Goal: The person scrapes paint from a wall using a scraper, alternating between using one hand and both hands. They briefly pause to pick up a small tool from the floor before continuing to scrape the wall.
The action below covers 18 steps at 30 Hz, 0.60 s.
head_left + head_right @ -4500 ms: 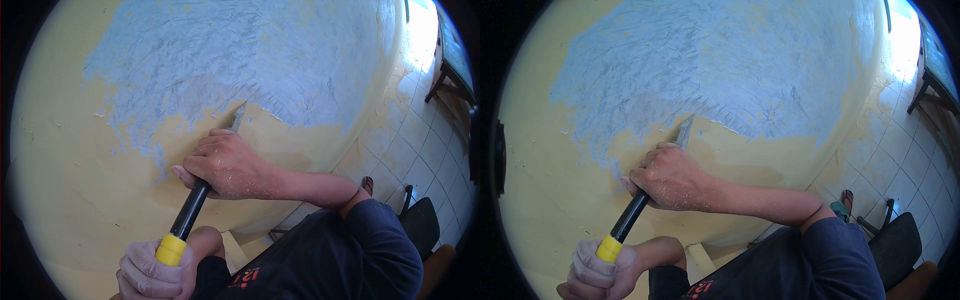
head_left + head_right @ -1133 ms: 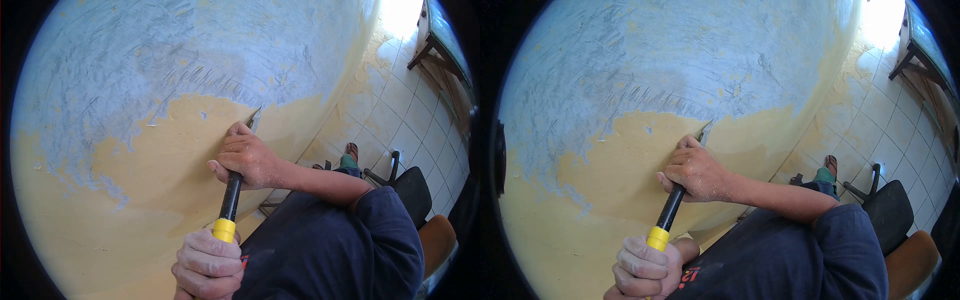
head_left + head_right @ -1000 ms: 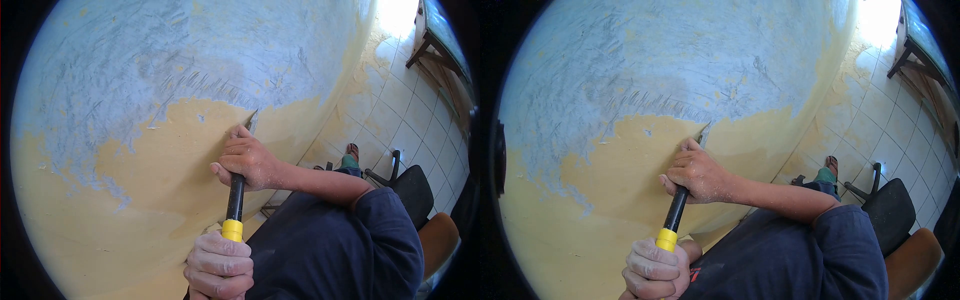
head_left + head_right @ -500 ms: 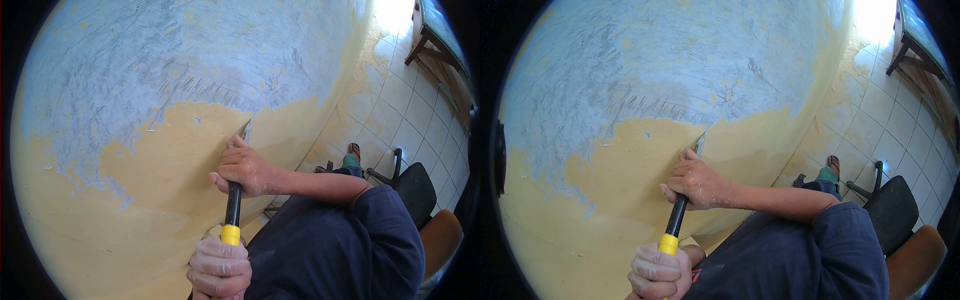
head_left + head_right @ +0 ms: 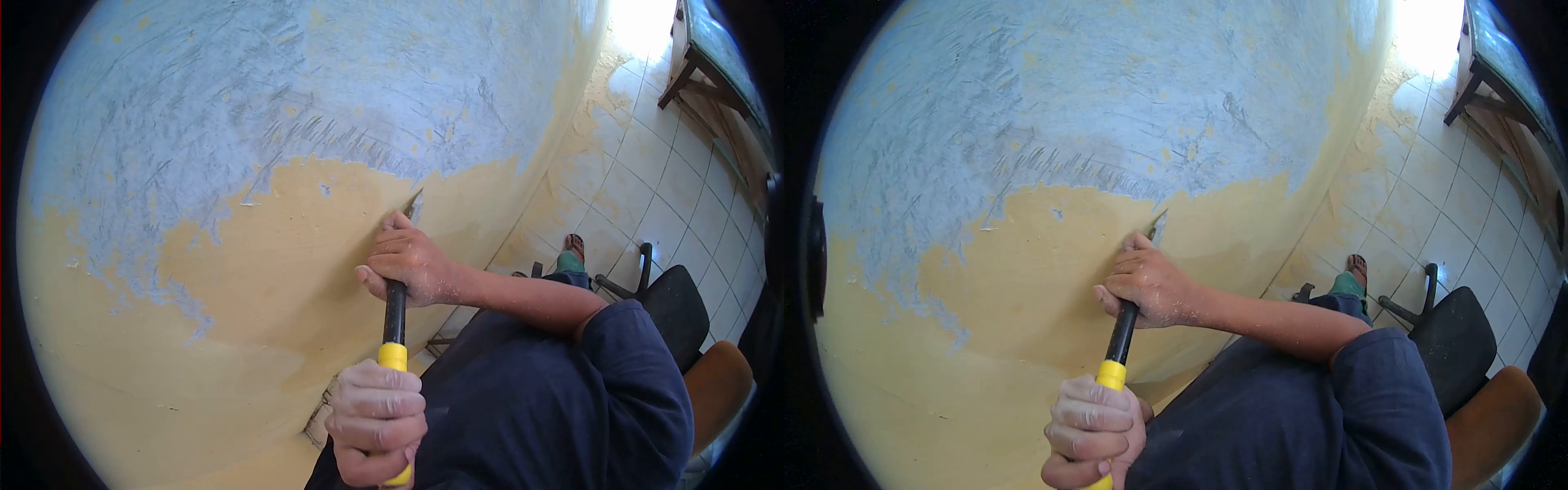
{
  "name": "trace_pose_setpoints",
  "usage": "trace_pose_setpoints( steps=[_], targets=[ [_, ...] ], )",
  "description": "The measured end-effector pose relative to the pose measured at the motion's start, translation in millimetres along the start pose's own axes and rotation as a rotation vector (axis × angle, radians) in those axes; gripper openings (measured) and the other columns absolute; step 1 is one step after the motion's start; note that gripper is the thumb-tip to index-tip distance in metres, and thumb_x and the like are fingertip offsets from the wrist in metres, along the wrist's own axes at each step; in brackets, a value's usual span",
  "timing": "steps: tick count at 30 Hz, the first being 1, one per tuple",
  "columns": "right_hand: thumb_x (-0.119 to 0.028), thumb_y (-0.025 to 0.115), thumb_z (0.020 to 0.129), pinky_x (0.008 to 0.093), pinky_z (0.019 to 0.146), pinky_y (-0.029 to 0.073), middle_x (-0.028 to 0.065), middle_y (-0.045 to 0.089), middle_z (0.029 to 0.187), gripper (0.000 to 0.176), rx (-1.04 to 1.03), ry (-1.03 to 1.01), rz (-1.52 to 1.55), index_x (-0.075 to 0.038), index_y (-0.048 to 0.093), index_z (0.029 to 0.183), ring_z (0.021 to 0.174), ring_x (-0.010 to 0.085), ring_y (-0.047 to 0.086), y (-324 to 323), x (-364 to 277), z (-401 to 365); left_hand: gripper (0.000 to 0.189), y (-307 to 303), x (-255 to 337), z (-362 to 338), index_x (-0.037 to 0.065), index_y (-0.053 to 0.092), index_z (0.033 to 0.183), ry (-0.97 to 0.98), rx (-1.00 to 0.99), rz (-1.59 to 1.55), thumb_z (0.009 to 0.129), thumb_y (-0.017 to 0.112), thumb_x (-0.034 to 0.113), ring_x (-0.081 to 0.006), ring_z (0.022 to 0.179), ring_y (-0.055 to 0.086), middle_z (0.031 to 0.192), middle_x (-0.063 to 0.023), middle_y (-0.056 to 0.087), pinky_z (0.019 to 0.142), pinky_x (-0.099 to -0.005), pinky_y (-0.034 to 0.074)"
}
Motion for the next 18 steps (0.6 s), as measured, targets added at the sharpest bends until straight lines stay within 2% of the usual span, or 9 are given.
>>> trace_pose_setpoints(
  steps=[4, 5, 6, 9, 11, 13, 15, 17, 18],
  targets=[
    [-0.009, 0.064, 0.084, 0.0380, 0.068, 0.035, 0.0044, 0.043, 0.051, 0.035, -0.018, 0.045, -0.041, -0.010, 0.044, 0.055, 0.053, 0.0234, 0.046, -2, -2, -3, 0.017, 1, 6, -3, 0.006, 0.046, 0.080, 0.008, 0.099, 0.030, 0.076, 0.062, 0.004, -0.0171, 0.045, 0.053, 0.057, -0.0060, 0.054, 0.043, -0.0295, 0.049],
    [-0.009, 0.063, 0.085, 0.0378, 0.068, 0.035, 0.0042, 0.043, 0.051, 0.035, -0.057, 0.048, -0.033, -0.010, 0.044, 0.055, 0.054, 0.0232, 0.046, 0, -4, -2, 0.017, 0, 5, 1, 0.006, 0.048, 0.080, 0.049, -0.003, -0.033, 0.086, 0.061, 0.013, -0.0172, 0.044, 0.052, 0.056, -0.0058, 0.053, 0.042, -0.0291, 0.048],
    [-0.009, 0.063, 0.085, 0.0378, 0.068, 0.035, 0.0042, 0.043, 0.051, 0.035, -0.061, 0.042, -0.037, -0.010, 0.044, 0.055, 0.054, 0.0232, 0.046, 0, -4, -3, 0.017, 2, 2, -1, 0.006, 0.048, 0.080, 0.057, 0.000, -0.031, 0.086, 0.061, 0.013, -0.0172, 0.044, 0.052, 0.056, -0.0058, 0.053, 0.042, -0.0291, 0.048],
    [-0.007, 0.067, 0.082, 0.0398, 0.069, 0.036, 0.0048, 0.043, 0.056, 0.032, -0.062, 0.050, -0.056, -0.008, 0.045, 0.058, 0.058, 0.0242, 0.045, -8, 2, -7, 0.034, 4, -9, -13, 0.004, 0.050, 0.080, 0.121, 0.100, -0.046, 0.095, 0.057, 0.034, -0.0188, 0.046, 0.052, 0.060, -0.0073, 0.054, 0.044, -0.0303, 0.049],
    [-0.014, 0.071, 0.081, 0.0409, 0.079, 0.040, 0.0089, 0.054, 0.076, 0.021, -0.254, 0.177, -0.242, -0.007, 0.053, 0.072, 0.078, 0.0253, 0.054, -16, 10, -17, 0.034, 7, -19, -20, 0.004, 0.051, 0.081, 0.111, 0.043, -0.076, 0.094, 0.057, 0.035, -0.0196, 0.048, 0.053, 0.062, -0.0075, 0.055, 0.046, -0.0317, 0.050],
    [-0.021, 0.075, 0.078, 0.0426, 0.092, 0.041, 0.0142, 0.056, 0.104, 0.029, -0.237, 0.198, -0.409, -0.007, 0.058, 0.096, 0.105, 0.0277, 0.053, -45, -2, -27, 0.034, 15, -30, -27, 0.004, 0.053, 0.084, 0.025, -0.050, -0.145, 0.091, 0.059, 0.037, -0.0210, 0.051, 0.055, 0.066, -0.0073, 0.056, 0.047, -0.0341, 0.050],
    [-0.031, 0.076, 0.077, 0.0422, 0.101, 0.036, 0.0181, 0.051, 0.116, 0.055, -0.424, 0.424, -0.585, -0.008, 0.052, 0.120, 0.117, 0.0331, 0.047, -76, -7, -51, 0.033, 27, -43, -40, 0.005, 0.055, 0.085, -0.034, -0.069, -0.187, 0.088, 0.061, 0.037, -0.0220, 0.052, 0.054, 0.067, -0.0068, 0.055, 0.047, -0.0356, 0.048],
    [-0.040, 0.069, 0.085, 0.0406, 0.100, 0.038, 0.0193, 0.054, 0.118, 0.054, -0.518, 0.806, -0.503, -0.007, 0.052, 0.124, 0.115, 0.0327, 0.051, -110, -10, -90, 0.031, 44, -60, -52, 0.006, 0.055, 0.086, -0.067, -0.095, -0.178, 0.085, 0.063, 0.036, -0.0235, 0.053, 0.055, 0.067, -0.0061, 0.054, 0.047, -0.0365, 0.045],
    [-0.044, 0.062, 0.090, 0.0393, 0.099, 0.041, 0.0190, 0.057, 0.116, 0.051, -0.526, 1.147, -0.318, -0.006, 0.054, 0.123, 0.112, 0.0310, 0.055, -129, -1, -120, 0.030, 53, -67, -56, 0.007, 0.056, 0.086, -0.099, -0.133, -0.161, 0.084, 0.065, 0.036, -0.0245, 0.055, 0.055, 0.067, -0.0058, 0.053, 0.048, -0.0369, 0.044]
  ],
)
Point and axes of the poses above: each hand's wrist, its own z-axis towards the middle knuckle, its own y-axis out of the palm, x = y × z, the point moved 5 cm from there along z, towards the middle knuckle
